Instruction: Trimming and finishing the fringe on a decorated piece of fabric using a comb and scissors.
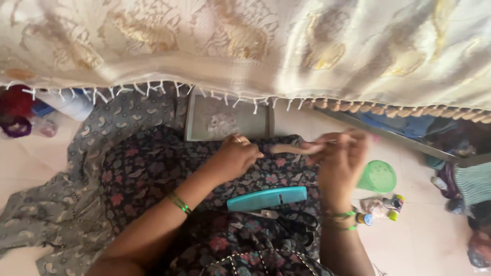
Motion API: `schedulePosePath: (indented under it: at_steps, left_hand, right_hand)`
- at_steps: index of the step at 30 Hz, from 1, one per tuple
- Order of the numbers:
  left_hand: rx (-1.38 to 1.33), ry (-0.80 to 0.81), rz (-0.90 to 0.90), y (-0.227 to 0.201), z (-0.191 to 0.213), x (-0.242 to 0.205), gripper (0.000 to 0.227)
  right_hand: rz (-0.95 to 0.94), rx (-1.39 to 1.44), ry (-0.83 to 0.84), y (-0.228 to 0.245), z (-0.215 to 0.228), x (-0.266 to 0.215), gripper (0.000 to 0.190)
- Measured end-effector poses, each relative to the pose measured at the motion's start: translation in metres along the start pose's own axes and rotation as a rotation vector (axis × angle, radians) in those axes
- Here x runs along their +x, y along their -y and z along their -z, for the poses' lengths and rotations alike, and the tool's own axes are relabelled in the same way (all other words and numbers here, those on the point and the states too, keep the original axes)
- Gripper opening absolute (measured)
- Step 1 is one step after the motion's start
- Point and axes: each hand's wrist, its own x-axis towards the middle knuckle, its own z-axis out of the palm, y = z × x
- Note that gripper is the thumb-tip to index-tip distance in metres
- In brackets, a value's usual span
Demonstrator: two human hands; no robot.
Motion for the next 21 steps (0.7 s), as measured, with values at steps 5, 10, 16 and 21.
schedulePosePath:
  at_steps: [5,10,16,21]
  left_hand:
    - [-0.404,-0.168,0.149,-0.038,0.038,0.064,0.045]
    - [-0.599,-0.274,0.123,-0.058,0.02,0.118,0.045]
    - [-1.171,-0.225,0.397,-0.054,-0.007,0.13,0.037]
    - [-1.443,-0.059,0.539,-0.068,0.025,0.12,0.039]
  right_hand:
    - [0.107,-0.202,-0.173,0.025,0.034,-0.002,0.01]
    - [0.046,-0.28,-0.161,0.011,0.05,-0.011,0.01]
    - [0.016,-0.263,-0.137,0.005,0.056,-0.007,0.011]
    - [-0.007,-0.241,-0.097,0.007,0.047,-0.001,0.011]
